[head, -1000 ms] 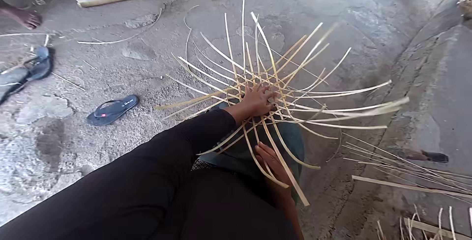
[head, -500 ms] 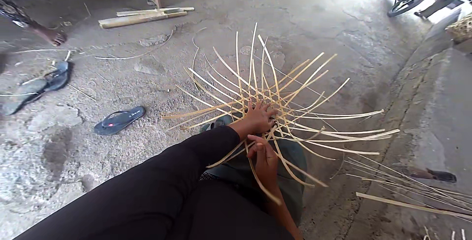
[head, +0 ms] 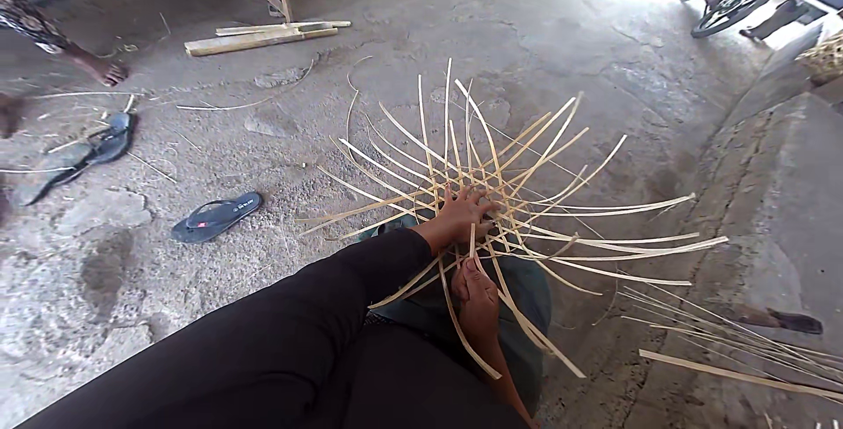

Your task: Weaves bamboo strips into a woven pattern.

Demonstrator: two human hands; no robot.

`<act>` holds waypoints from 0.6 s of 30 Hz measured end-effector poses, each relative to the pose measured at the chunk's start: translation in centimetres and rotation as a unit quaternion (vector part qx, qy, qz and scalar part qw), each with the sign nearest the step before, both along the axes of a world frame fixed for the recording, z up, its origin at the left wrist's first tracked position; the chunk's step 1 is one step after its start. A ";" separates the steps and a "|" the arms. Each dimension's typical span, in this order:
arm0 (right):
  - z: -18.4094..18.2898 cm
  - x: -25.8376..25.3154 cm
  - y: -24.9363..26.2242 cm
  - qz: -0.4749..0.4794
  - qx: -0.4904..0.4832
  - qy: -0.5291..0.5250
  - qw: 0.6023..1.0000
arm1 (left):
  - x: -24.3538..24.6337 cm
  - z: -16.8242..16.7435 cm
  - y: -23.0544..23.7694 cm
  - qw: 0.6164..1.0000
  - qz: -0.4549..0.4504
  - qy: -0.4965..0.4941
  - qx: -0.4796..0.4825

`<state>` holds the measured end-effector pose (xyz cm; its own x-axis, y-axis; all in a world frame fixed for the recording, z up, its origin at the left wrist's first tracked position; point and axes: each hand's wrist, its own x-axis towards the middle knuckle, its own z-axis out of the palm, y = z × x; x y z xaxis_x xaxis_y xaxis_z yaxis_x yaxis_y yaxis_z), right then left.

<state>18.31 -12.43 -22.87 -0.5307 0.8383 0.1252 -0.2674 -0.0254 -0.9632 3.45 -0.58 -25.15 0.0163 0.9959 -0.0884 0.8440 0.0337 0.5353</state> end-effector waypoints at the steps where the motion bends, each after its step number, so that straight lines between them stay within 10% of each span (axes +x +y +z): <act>1: -0.1 0.0 -0.3 -0.006 0.003 -0.004 1.000 | 0.1 0.0 0.0 1.000 -0.002 -0.002 -0.002; 18: -0.8 1.4 -0.6 -0.001 0.164 -0.020 0.986 | -0.5 0.3 0.6 1.000 -0.003 -0.008 -0.012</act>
<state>19.72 -13.06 -23.68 -0.5390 0.7572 0.3689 -0.2288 0.2899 -0.9293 2.98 0.06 -24.86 0.0248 0.9935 -0.1111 0.8351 0.0405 0.5486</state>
